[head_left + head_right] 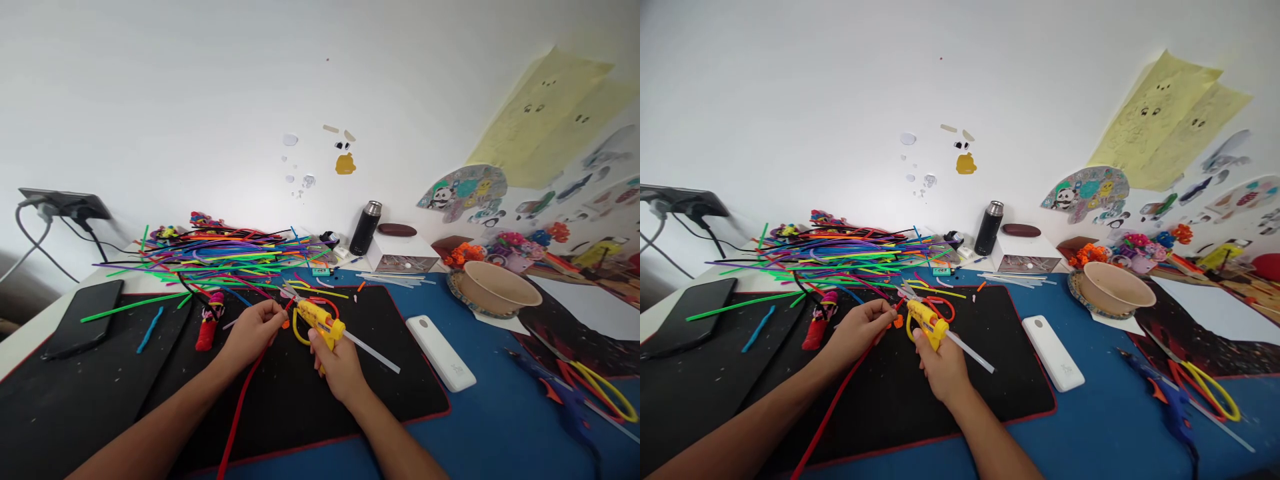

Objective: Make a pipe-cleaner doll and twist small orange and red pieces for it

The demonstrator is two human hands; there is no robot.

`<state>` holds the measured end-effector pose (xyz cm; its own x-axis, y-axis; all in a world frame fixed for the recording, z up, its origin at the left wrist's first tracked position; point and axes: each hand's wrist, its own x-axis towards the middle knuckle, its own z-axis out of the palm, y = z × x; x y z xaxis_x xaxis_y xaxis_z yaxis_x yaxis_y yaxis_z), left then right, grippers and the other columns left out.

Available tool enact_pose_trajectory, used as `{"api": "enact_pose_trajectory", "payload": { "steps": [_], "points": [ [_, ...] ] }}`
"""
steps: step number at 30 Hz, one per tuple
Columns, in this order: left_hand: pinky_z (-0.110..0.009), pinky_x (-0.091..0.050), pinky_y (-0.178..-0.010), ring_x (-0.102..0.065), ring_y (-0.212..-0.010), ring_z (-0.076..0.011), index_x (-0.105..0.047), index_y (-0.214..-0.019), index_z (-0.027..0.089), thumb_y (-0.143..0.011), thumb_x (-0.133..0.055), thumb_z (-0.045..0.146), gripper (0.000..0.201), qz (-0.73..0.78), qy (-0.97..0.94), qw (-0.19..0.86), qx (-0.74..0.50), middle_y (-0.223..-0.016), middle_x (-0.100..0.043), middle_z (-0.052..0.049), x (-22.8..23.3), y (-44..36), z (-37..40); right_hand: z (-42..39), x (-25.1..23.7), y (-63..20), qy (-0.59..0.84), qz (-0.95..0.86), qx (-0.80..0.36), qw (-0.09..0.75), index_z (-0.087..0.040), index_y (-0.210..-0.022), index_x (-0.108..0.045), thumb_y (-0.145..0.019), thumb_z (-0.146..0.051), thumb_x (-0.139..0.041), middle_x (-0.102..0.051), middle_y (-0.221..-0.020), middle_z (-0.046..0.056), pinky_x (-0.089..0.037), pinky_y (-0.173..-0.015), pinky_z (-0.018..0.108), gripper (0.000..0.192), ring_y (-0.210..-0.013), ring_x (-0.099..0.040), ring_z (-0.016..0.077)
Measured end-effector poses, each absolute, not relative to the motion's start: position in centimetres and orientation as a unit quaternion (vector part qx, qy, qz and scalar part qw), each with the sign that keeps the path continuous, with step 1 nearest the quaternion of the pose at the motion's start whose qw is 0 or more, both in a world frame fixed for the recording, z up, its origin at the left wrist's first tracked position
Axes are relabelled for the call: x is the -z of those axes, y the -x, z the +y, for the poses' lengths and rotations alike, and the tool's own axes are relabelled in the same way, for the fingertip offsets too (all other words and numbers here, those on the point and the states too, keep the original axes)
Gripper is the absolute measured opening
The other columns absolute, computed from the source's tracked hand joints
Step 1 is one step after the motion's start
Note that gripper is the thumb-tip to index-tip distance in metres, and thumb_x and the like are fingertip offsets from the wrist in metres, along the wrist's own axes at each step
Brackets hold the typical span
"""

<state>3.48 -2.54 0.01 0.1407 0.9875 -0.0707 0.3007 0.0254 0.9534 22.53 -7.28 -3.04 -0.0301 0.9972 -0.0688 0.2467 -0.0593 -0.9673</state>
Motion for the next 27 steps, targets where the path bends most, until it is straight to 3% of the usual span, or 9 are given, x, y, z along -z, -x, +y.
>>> {"api": "enact_pose_trajectory", "payload": {
  "steps": [18, 27],
  "points": [
    [-0.024, -0.028, -0.048, -0.040, -0.044, -0.0120, -0.055, -0.069, 0.022, -0.080, -0.062, 0.053, 0.034, 0.544, -0.597, 0.462, -0.365, -0.047, -0.046, 0.008, 0.1, -3.4, -2.6, -7.5, 2.4, -22.5, 0.573, -0.540, -0.464, 0.407, -0.020, -0.066, -0.054, -0.086, -0.078, -0.054, -0.050, -0.048, -0.002, -0.036, -0.041, 0.022, 0.062, -0.039, -0.048, 0.0110],
    [-0.023, -0.027, -0.048, -0.039, -0.044, -0.0114, -0.055, -0.068, 0.021, -0.080, -0.062, 0.055, 0.036, 0.541, -0.592, 0.464, -0.377, -0.049, -0.046, 0.008, 0.0, -3.4, -2.5, -7.5, 3.6, -22.5, 0.572, -0.575, -0.441, 0.384, -0.020, -0.062, -0.054, -0.093, -0.072, -0.051, -0.049, -0.047, -0.001, -0.037, -0.043, 0.023, 0.061, -0.042, -0.049, 0.0120]
  ]
}}
